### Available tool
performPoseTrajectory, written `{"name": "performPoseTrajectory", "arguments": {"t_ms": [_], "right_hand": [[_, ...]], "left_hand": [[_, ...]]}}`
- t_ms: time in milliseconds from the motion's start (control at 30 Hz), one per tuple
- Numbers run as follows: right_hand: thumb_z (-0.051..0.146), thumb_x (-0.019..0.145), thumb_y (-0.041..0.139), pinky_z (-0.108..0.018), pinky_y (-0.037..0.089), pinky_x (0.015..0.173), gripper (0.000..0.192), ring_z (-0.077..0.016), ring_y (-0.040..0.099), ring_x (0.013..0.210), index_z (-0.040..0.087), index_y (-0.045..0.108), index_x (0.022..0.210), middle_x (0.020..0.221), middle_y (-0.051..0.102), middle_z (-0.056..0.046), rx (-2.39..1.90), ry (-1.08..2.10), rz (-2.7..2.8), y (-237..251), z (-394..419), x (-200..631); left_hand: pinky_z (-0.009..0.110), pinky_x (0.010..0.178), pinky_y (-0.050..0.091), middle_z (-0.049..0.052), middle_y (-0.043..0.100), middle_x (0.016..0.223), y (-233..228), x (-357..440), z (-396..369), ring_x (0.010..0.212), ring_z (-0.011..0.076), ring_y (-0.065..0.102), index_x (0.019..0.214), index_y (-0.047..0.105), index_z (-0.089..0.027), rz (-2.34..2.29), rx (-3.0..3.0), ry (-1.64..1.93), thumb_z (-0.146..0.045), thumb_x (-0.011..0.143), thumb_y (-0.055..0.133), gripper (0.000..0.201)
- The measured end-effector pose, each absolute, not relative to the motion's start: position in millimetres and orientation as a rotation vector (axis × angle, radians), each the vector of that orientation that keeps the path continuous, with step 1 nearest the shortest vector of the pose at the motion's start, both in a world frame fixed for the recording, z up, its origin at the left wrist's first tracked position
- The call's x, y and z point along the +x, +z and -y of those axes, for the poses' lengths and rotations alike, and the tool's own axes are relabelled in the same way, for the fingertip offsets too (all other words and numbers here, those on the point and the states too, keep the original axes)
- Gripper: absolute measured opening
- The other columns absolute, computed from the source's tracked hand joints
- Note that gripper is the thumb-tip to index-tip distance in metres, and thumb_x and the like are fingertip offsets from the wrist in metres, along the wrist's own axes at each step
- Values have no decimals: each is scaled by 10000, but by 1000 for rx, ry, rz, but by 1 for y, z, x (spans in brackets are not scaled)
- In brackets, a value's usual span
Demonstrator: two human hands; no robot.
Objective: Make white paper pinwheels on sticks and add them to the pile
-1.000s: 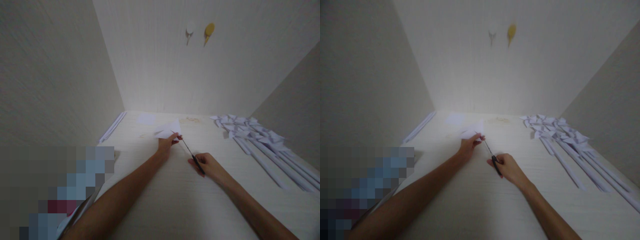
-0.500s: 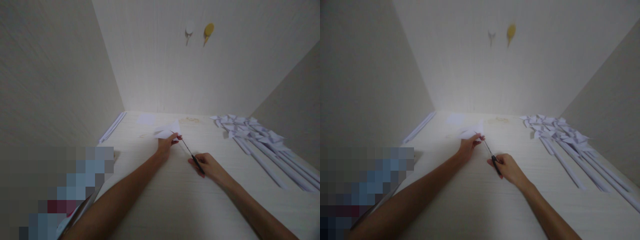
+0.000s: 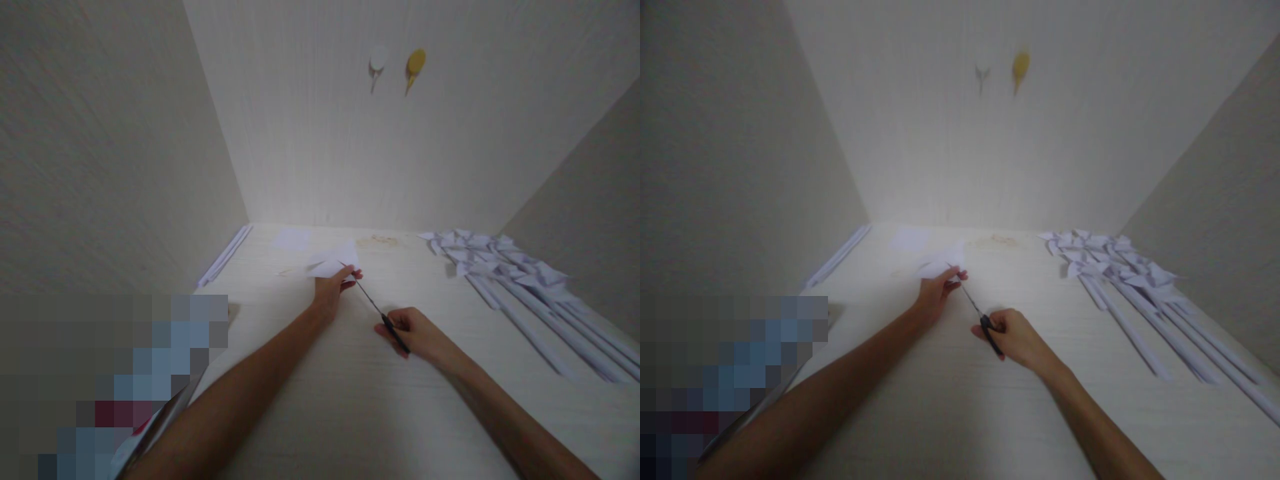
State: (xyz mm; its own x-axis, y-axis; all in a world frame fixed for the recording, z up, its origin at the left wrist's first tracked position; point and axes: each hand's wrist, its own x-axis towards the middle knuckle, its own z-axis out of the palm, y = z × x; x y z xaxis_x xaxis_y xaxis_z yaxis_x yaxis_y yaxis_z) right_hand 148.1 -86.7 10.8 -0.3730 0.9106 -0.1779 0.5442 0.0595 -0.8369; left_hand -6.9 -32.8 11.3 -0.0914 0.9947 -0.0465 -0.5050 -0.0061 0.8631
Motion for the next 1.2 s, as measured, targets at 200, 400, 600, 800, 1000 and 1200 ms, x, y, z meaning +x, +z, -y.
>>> {"name": "performPoseTrajectory", "arguments": {"t_ms": [200,400,600,800,1000,1200], "right_hand": [[421,642,574,-200,225,365,304,-50,309,363,157,478,525,435,471,42,-1323,1047,1453,7,83,143],[385,593,637,-191,212,361,269,-51,322,375,170,479,627,462,460,59,-1187,1107,1175,3,78,143],[337,562,664,-193,225,379,256,-51,328,396,166,479,604,464,414,69,-1201,1116,1255,1,79,142],[248,537,669,-186,256,398,197,-51,355,425,160,506,602,475,436,69,-1176,1133,1229,1,78,144],[225,520,669,-180,249,392,190,-41,339,410,160,507,596,463,424,79,-1169,1136,1172,3,79,143],[241,507,686,-194,269,416,208,-56,364,435,162,504,570,481,453,65,-1164,1102,1209,0,76,144]], "left_hand": [[201,510,427,-1,596,619,13,-4,41,584,112,570,597,574,-136,-912,926,1300,-206,547,644,111],[220,489,420,12,596,608,14,2,51,540,113,525,586,587,-139,-959,1265,1113,-200,487,688,154],[229,494,412,23,591,562,13,2,51,515,118,523,549,581,-133,-933,1374,1096,-233,519,670,138],[235,517,420,18,596,581,13,1,50,529,117,523,549,584,-141,-965,1294,1147,-215,494,683,136],[226,491,411,3,578,550,14,2,50,498,102,507,513,571,-137,-964,1282,1112,-215,503,678,133],[226,497,409,6,582,564,15,2,52,518,109,513,537,577,-140,-972,1266,1133,-197,480,690,139]]}}
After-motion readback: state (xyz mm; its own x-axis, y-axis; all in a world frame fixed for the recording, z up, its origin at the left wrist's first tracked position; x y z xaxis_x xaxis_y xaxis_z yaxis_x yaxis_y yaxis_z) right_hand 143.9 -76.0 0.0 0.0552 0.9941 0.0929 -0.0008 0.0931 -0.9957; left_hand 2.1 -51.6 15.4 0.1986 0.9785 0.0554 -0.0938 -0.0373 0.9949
